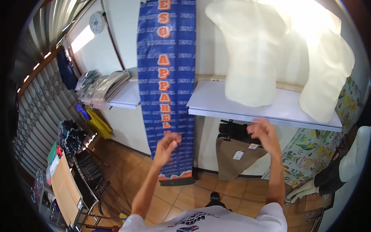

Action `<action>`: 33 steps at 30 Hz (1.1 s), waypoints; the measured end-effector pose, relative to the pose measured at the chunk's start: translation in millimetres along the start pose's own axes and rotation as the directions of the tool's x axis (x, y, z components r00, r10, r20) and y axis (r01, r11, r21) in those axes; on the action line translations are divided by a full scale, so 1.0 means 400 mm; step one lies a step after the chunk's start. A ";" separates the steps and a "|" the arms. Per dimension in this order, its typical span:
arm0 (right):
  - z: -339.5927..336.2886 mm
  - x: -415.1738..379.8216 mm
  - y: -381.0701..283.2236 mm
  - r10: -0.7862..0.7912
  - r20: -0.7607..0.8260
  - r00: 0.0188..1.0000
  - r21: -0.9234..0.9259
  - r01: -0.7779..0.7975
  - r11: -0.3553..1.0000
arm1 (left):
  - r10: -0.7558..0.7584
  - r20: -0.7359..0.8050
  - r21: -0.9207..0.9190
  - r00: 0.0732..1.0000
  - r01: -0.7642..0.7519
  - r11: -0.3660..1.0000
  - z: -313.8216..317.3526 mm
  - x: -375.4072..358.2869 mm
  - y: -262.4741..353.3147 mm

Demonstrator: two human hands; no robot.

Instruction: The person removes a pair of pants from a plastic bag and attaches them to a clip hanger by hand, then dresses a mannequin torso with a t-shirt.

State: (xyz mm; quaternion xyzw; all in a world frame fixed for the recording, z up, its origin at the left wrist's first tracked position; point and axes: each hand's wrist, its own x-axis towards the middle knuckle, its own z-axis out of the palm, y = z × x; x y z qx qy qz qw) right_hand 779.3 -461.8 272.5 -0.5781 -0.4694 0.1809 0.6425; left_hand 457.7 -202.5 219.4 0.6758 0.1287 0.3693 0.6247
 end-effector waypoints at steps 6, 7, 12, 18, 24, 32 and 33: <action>-0.233 0.234 -0.209 -0.352 -0.419 0.837 -0.292 0.243 0.925 | 0.277 0.318 0.163 0.907 -0.340 0.926 0.192 0.409 0.260; -0.273 0.278 -0.223 -0.354 -0.424 0.834 -0.298 0.240 0.924 | 0.290 0.324 0.176 0.901 -0.359 0.917 0.221 0.473 0.283; -0.452 0.518 -0.262 -0.250 -0.422 0.871 -0.196 0.182 0.964 | 0.276 0.271 0.037 0.922 -0.297 0.954 0.339 0.776 0.349; -0.530 0.749 -0.280 -0.106 -0.304 0.947 0.112 0.146 0.983 | 0.200 0.126 -0.010 0.972 -0.200 0.980 0.424 1.003 0.400; -0.465 0.787 -0.281 -0.208 -0.375 0.903 0.089 0.259 0.962 | 0.218 0.149 -0.099 0.964 -0.205 0.974 0.454 1.071 0.382; -0.358 0.704 -0.325 -0.363 -0.437 0.823 -0.083 0.365 0.927 | 0.370 0.092 -0.076 0.924 -0.364 0.928 0.418 0.974 0.396; -0.340 0.686 -0.342 -0.363 -0.432 0.826 -0.080 0.366 0.927 | 0.371 0.086 -0.073 0.925 -0.365 0.928 0.411 0.947 0.407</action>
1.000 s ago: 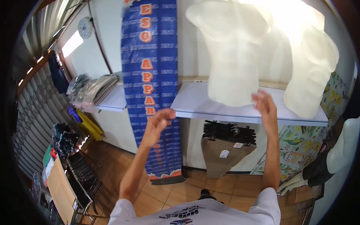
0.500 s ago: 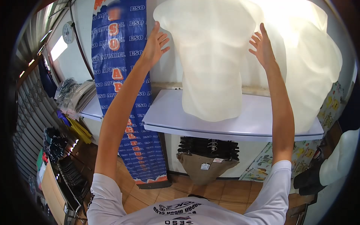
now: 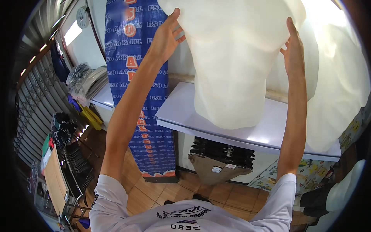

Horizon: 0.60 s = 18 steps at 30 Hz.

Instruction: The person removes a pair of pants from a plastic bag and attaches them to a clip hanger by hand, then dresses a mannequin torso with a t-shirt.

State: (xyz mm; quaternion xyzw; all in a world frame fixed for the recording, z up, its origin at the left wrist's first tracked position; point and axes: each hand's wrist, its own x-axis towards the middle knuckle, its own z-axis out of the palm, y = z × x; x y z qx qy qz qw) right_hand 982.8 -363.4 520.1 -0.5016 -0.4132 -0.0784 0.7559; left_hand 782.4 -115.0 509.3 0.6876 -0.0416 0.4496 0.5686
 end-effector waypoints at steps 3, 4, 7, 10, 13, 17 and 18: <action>0.034 -0.023 -0.041 -0.104 0.043 0.994 0.077 0.100 0.992 | 0.068 -0.017 0.059 0.998 -0.067 0.996 -0.040 -0.067 0.078; 0.049 -0.032 -0.054 -0.109 0.050 0.993 0.092 0.104 0.990 | 0.060 -0.068 0.115 0.996 -0.052 0.992 -0.060 -0.089 0.107; 0.101 -0.082 -0.116 -0.100 0.039 0.994 0.186 0.091 0.978 | 0.091 -0.172 0.202 0.981 -0.055 0.978 -0.118 -0.180 0.203; 0.205 -0.176 -0.201 -0.083 0.103 0.991 0.286 0.051 0.957 | 0.146 -0.247 0.250 0.958 -0.083 0.965 -0.181 -0.301 0.310; 0.323 -0.264 -0.247 -0.075 0.060 0.995 0.359 0.049 0.932 | 0.323 -0.410 0.411 0.853 -0.144 0.900 -0.240 -0.452 0.433; 0.468 -0.425 -0.291 -0.060 0.240 0.969 0.543 -0.083 0.835 | 0.350 -0.492 0.433 0.797 -0.125 0.893 -0.349 -0.701 0.596; 0.508 -0.474 -0.301 -0.060 0.274 0.960 0.566 -0.110 0.817 | 0.367 -0.513 0.464 0.776 -0.109 0.879 -0.377 -0.775 0.632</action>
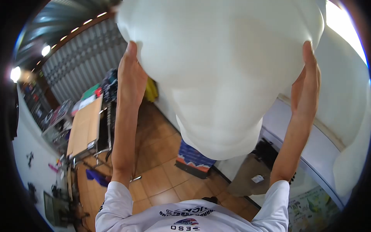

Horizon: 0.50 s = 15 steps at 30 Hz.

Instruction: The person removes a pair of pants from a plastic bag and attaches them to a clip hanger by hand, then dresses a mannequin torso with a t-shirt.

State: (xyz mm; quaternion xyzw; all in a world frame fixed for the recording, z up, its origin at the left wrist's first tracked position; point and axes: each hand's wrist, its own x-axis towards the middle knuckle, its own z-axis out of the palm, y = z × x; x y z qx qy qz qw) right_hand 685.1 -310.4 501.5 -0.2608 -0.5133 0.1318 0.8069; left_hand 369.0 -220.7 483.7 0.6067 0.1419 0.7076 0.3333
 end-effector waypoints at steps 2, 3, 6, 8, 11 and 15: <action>0.106 -0.081 0.046 0.093 0.015 0.996 0.001 -0.093 0.996 | -0.024 -0.071 0.117 0.997 0.032 0.993 -0.163 -0.069 0.061; 0.159 -0.126 0.068 0.114 0.052 0.992 0.035 -0.116 0.993 | -0.012 -0.106 0.085 0.994 0.021 0.996 -0.214 -0.112 0.104; 0.305 -0.278 0.137 0.208 0.218 0.953 0.158 -0.245 0.957 | -0.051 -0.268 0.080 0.962 0.075 0.994 -0.404 -0.259 0.193; 0.397 -0.392 0.191 0.318 0.247 0.915 0.209 -0.371 0.905 | -0.062 -0.362 0.107 0.930 0.108 0.988 -0.543 -0.373 0.235; 0.527 -0.584 0.269 0.417 0.374 0.829 0.248 -0.522 0.816 | -0.013 -0.512 0.190 0.859 0.128 0.973 -0.688 -0.551 0.303; 0.684 -0.833 0.334 0.586 0.494 0.642 0.201 -0.740 0.642 | -0.042 -0.767 0.262 0.640 0.372 0.891 -0.815 -0.802 0.355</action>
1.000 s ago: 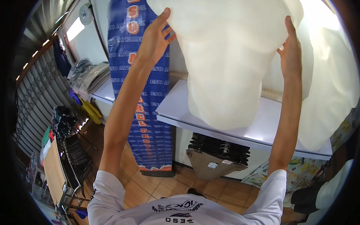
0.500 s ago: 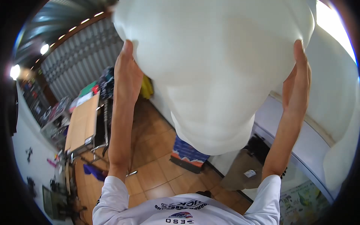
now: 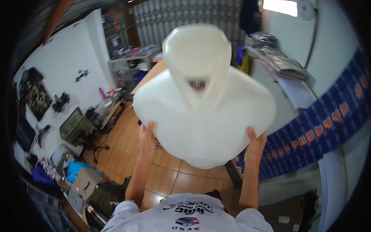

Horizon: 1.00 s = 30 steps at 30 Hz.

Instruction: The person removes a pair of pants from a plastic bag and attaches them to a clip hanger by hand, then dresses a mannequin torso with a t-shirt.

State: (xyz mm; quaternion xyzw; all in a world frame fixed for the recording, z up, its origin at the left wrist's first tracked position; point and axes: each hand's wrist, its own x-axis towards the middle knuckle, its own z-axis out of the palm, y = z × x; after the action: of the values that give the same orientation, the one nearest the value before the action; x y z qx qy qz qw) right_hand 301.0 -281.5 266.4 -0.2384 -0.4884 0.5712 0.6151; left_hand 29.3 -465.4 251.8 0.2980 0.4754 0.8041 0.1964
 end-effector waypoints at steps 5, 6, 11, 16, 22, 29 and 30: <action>0.118 -0.065 0.275 0.178 0.206 0.962 -0.087 -0.163 0.983 | -0.039 -0.291 0.194 0.956 0.099 0.976 -0.263 -0.099 -0.083; 0.143 -0.072 0.314 0.222 0.261 0.939 -0.134 -0.193 0.972 | -0.081 -0.302 0.193 0.950 0.144 0.970 -0.295 -0.116 -0.080; 0.283 -0.080 0.520 0.364 0.458 0.811 -0.140 -0.338 0.931 | -0.086 -0.506 0.215 0.858 0.222 0.951 -0.461 -0.160 -0.124; 0.503 -0.066 0.675 0.425 0.645 0.635 -0.181 -0.414 0.892 | -0.034 -0.711 0.318 0.703 0.364 0.875 -0.614 -0.131 -0.129; 0.775 -0.045 0.838 0.448 0.777 0.442 -0.213 -0.484 0.848 | 0.056 -0.805 0.236 0.590 0.232 0.944 -0.737 -0.070 -0.115; 1.064 -0.053 0.950 0.465 0.849 0.249 -0.293 -0.511 0.808 | 0.199 -0.865 0.268 0.460 0.088 0.960 -0.878 0.003 -0.114; 1.106 -0.056 0.966 0.464 0.853 0.239 -0.295 -0.513 0.806 | 0.203 -0.869 0.270 0.450 0.087 0.959 -0.904 0.016 -0.108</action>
State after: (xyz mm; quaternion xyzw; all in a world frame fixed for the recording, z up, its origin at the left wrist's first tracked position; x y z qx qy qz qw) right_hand -264.1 -329.3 111.0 -0.0208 -0.6251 0.7785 0.0516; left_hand -214.9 -675.2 81.8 -0.1266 0.6036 0.7722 -0.1529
